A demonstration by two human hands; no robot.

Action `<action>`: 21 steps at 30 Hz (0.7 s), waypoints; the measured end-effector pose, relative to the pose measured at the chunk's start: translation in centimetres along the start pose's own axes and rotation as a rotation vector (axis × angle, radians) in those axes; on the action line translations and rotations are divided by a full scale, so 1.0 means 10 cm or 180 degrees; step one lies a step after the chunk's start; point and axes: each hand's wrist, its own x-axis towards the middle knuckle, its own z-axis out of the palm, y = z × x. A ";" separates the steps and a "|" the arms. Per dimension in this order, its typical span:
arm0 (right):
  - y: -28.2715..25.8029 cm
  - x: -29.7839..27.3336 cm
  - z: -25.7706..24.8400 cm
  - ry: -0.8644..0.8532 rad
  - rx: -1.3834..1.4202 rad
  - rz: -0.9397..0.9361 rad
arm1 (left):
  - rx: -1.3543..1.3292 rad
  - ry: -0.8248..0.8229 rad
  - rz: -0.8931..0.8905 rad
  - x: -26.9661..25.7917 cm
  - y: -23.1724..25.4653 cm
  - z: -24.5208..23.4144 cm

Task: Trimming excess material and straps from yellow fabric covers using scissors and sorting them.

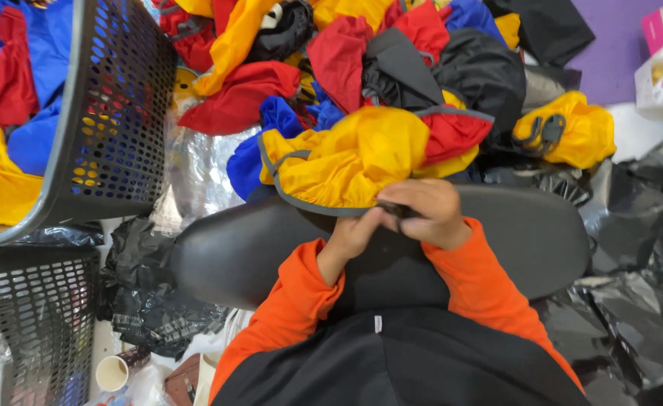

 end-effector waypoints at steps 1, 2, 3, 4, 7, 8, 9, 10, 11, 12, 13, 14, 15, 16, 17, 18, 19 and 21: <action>0.00 0.05 -0.05 -0.0009 0.0012 -0.0037 | 0.0014 0.0024 0.0028 0.03 -0.02 -0.05; -0.04 0.05 -0.09 -0.0055 0.0256 0.0249 | -0.0168 0.0024 -0.0165 0.00 -0.02 -0.10; -0.07 0.04 -0.14 -0.0102 0.0501 0.0534 | -0.0350 0.0025 -0.0359 -0.02 -0.03 -0.15; -0.10 0.06 -0.18 -0.0097 0.0506 0.0564 | -0.0353 0.0018 -0.0388 -0.05 0.00 -0.15; -0.06 0.13 -0.28 0.0168 -0.0063 0.0551 | -0.1225 0.0599 -0.1215 0.02 0.12 -0.19; -0.01 0.11 -0.30 0.0171 -0.0444 0.0403 | -0.1746 0.0443 -0.0837 0.09 0.16 -0.21; 0.04 0.09 -0.31 0.0172 -0.0825 0.0253 | -0.2260 0.0286 -0.0449 0.17 0.21 -0.23; 0.08 0.05 -0.26 0.0177 -0.0832 0.0252 | -0.2262 0.0277 -0.0447 0.21 0.29 -0.25; 0.11 0.01 -0.21 0.0224 -0.1036 0.0229 | -0.2507 0.0180 -0.0423 0.26 0.36 -0.26; 0.14 -0.04 -0.16 0.0271 -0.1244 0.0216 | -0.2755 0.0079 -0.0409 0.30 0.43 -0.28; 0.12 -0.03 -0.14 0.0276 -0.1255 0.0225 | -0.2762 0.0068 -0.0418 0.30 0.43 -0.29; 0.10 -0.02 -0.12 0.0286 -0.1358 0.0164 | -0.2808 -0.0013 -0.0485 0.30 0.43 -0.30; 0.08 -0.01 -0.10 0.0297 -0.1461 0.0103 | -0.2854 -0.0095 -0.0553 0.29 0.43 -0.32; 0.04 0.02 -0.08 0.0301 -0.1466 0.0082 | -0.2853 -0.0101 -0.0531 0.31 0.44 -0.37; 0.00 0.05 -0.05 0.0350 -0.1548 0.0062 | -0.2923 -0.0306 -0.0554 0.33 0.45 -0.42; -0.04 0.08 -0.03 0.0404 -0.1624 0.0045 | -0.2983 -0.0512 -0.0580 0.35 0.47 -0.47; 0.00 0.06 -0.02 0.0413 -0.1624 0.0025 | -0.2974 -0.0518 -0.0561 0.35 0.43 -0.48; 0.03 -0.01 0.01 0.0675 -0.1700 0.0039 | -0.3107 -0.0196 -0.0421 0.31 0.37 -0.50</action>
